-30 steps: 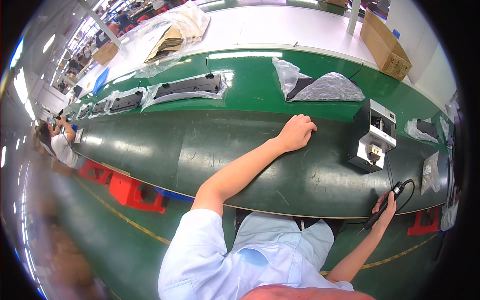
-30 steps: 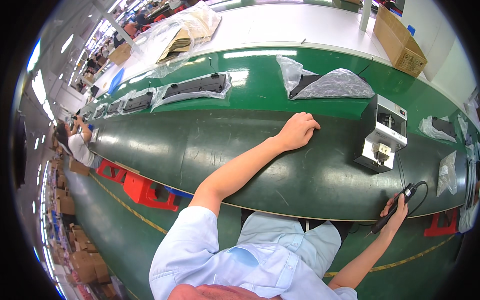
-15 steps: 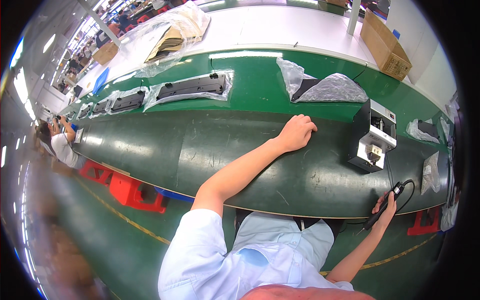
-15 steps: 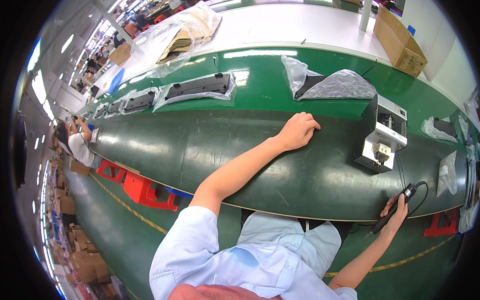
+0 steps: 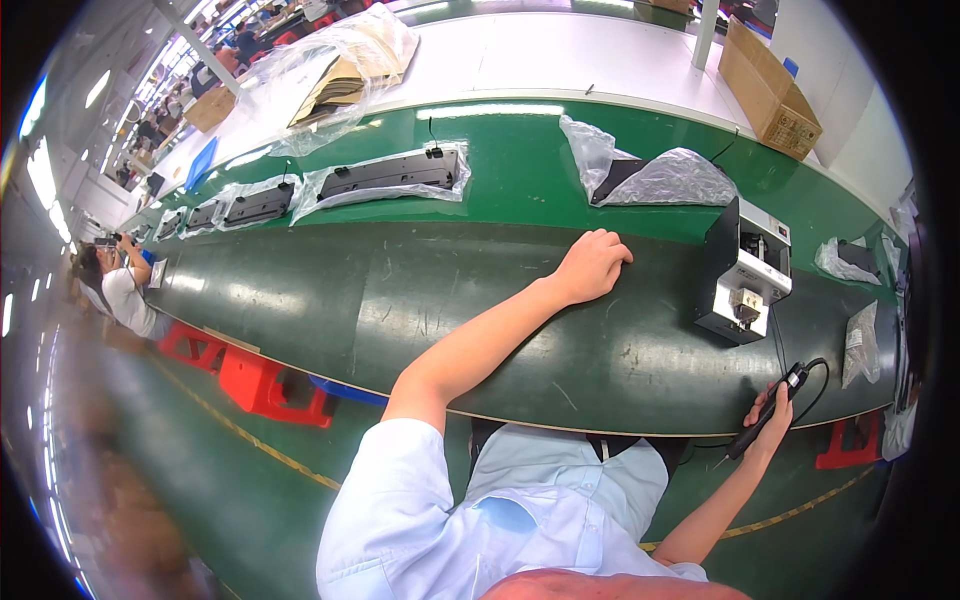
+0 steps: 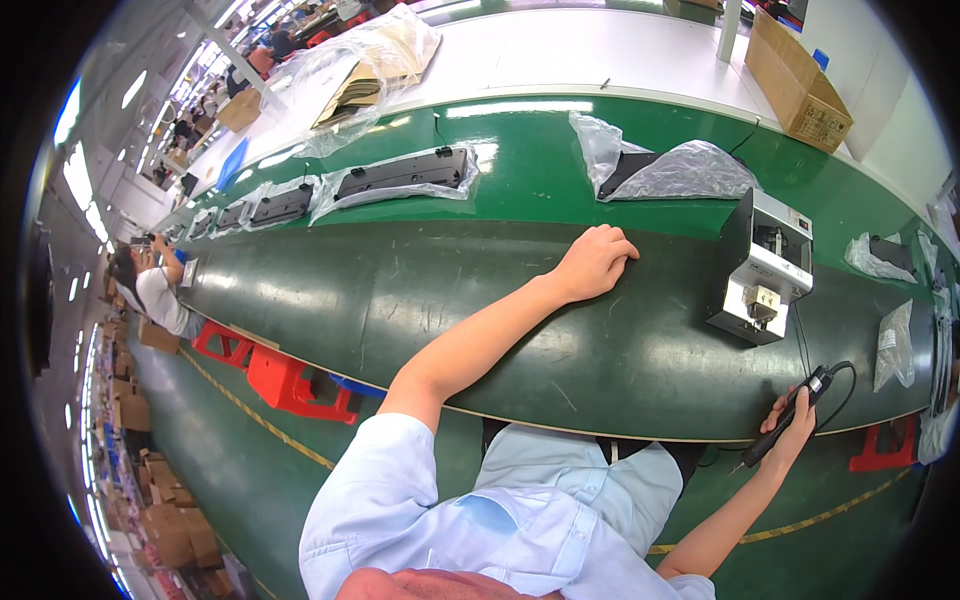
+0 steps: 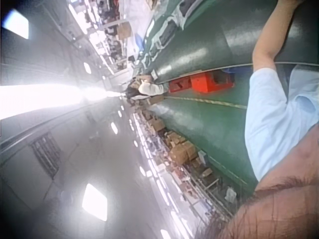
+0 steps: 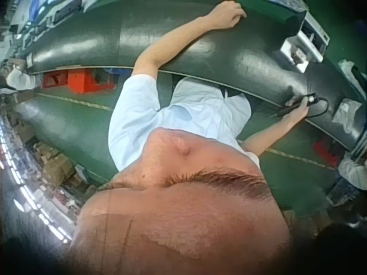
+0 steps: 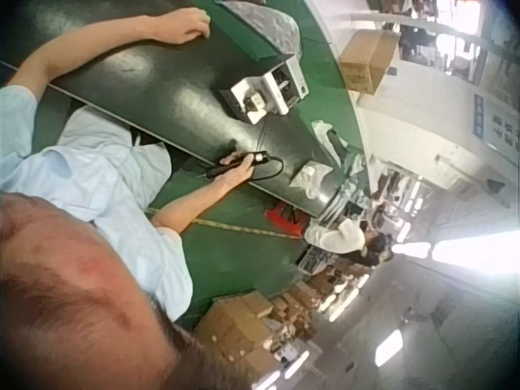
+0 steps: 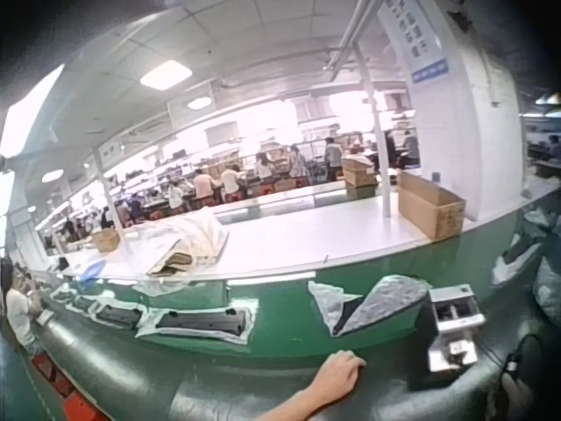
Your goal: The person uses an electric screwdriver to drive screws into black plastic electronic housings on an assembly line conveyor, then moves the assembled pieces along the line.
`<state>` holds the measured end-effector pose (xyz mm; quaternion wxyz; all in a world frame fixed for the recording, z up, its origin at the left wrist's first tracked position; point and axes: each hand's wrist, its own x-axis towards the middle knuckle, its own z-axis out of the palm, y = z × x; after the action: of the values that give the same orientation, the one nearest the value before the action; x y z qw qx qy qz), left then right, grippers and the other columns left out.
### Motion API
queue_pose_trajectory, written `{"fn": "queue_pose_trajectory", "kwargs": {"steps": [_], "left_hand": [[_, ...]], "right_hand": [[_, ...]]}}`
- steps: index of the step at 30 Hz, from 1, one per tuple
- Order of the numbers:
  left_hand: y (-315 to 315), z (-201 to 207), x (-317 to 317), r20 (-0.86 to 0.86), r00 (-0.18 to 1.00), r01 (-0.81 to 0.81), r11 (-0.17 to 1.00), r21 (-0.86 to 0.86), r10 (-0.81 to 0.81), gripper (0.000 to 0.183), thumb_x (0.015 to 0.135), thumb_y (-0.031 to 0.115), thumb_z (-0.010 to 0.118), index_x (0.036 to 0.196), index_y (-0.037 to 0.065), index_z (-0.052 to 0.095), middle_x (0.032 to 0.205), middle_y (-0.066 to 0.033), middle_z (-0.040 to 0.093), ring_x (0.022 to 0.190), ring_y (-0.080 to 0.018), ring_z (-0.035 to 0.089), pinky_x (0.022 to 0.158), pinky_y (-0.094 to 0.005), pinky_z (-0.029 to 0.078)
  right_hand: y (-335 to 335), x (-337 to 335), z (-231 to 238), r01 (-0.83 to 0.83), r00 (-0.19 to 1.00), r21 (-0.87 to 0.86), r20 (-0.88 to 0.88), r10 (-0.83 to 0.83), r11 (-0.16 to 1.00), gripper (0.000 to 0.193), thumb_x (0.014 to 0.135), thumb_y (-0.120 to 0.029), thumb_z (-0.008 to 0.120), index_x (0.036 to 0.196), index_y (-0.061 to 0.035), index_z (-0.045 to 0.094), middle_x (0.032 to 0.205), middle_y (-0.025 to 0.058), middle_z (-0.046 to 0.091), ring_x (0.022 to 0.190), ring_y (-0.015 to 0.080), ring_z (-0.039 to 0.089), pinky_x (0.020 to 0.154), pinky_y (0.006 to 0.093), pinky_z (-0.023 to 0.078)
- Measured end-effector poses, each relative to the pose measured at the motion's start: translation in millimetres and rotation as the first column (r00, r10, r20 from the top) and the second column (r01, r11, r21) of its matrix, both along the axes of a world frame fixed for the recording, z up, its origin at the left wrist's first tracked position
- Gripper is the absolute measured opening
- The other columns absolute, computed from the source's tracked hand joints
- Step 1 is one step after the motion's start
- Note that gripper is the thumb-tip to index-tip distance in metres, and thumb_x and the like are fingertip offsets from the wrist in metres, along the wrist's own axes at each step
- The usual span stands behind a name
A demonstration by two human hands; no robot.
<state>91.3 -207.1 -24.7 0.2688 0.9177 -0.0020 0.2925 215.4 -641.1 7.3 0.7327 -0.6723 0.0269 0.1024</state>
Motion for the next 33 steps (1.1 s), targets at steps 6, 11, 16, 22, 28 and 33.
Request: {"fn": "queue_pose_trajectory", "kwargs": {"steps": [6, 11, 16, 22, 28, 33], "left_hand": [[0, -1, 1, 0.01, 1.0, -0.003, 1.0, 0.001, 0.003, 0.015, 0.086, 0.002, 0.061, 0.094, 0.007, 0.073, 0.092, -0.0105, 0.064, 0.095, -0.0313, 0.06, 0.089, -0.0441, 0.048], [7, 7, -2, 0.027, 0.999, 0.029, 0.999, -0.038, -0.028, 0.015, 0.085, 0.003, 0.062, 0.094, 0.007, 0.073, 0.094, -0.0118, 0.065, 0.097, -0.0324, 0.061, 0.088, -0.0446, 0.048], [49, 42, -21, 0.22, 0.874, -0.455, 0.888, 0.063, 0.433, 0.038, 0.078, 0.0, 0.061, 0.115, 0.008, 0.065, 0.108, -0.0146, 0.063, 0.105, -0.0362, 0.059, 0.087, -0.0479, 0.045], [152, 59, -93, 0.008, 0.471, -0.767, 0.405, 0.498, 0.882, 0.089, 0.078, 0.014, 0.071, 0.156, -0.002, 0.032, 0.152, -0.0203, 0.044, 0.143, -0.0395, 0.04, 0.11, -0.0626, 0.034], [267, 53, -156, -0.496, 0.14, -0.513, 0.491, 0.704, 0.857, 0.097, 0.083, 0.017, 0.07, 0.165, 0.013, 0.018, 0.17, -0.0112, 0.025, 0.157, -0.0454, 0.017, 0.116, -0.0766, 0.019], [290, 36, -152, -0.441, 0.326, -0.524, 0.548, 0.652, 0.836, 0.068, 0.085, 0.01, 0.065, 0.151, 0.014, 0.045, 0.159, -0.0066, 0.045, 0.145, -0.0352, 0.044, 0.111, -0.0654, 0.039]], "right_hand": [[0, 1, 0, -0.002, 1.0, 0.005, 0.002, 0.002, 1.0, 0.039, 0.104, -0.042, 0.06, 0.11, -0.0036, 0.057, 0.075, 0.0048, 0.057, 0.046, 0.0094, 0.047, 0.04, 0.0262, 0.038], [1, 2, 1, -0.01, 1.0, 0.017, -0.001, 0.01, 1.0, 0.038, 0.104, -0.041, 0.06, 0.109, -0.0033, 0.056, 0.075, 0.0051, 0.056, 0.045, 0.0098, 0.047, 0.04, 0.0263, 0.038], [-2, 1, -2, -0.007, 1.0, 0.01, 0.006, 0.007, 1.0, 0.037, 0.105, -0.04, 0.06, 0.109, -0.0031, 0.056, 0.075, 0.0053, 0.056, 0.045, 0.01, 0.047, 0.04, 0.0265, 0.039], [-2, 1, 1, -0.012, 1.0, 0.005, -0.003, 0.012, 1.0, 0.035, 0.105, -0.039, 0.06, 0.107, -0.004, 0.055, 0.074, 0.0042, 0.056, 0.045, 0.0095, 0.047, 0.04, 0.0264, 0.039], [3, 4, 3, -0.074, 0.997, -0.008, 0.018, 0.074, 0.997, 0.037, 0.103, -0.042, 0.062, 0.107, -0.0056, 0.057, 0.073, 0.0042, 0.056, 0.043, 0.0091, 0.047, 0.037, 0.0258, 0.037], [3, 1, 6, -0.063, 0.998, 0.008, 0.011, 0.063, 0.998, 0.035, 0.104, -0.038, 0.061, 0.106, -0.0038, 0.055, 0.073, 0.0053, 0.057, 0.044, 0.0097, 0.048, 0.038, 0.0266, 0.039]]}}
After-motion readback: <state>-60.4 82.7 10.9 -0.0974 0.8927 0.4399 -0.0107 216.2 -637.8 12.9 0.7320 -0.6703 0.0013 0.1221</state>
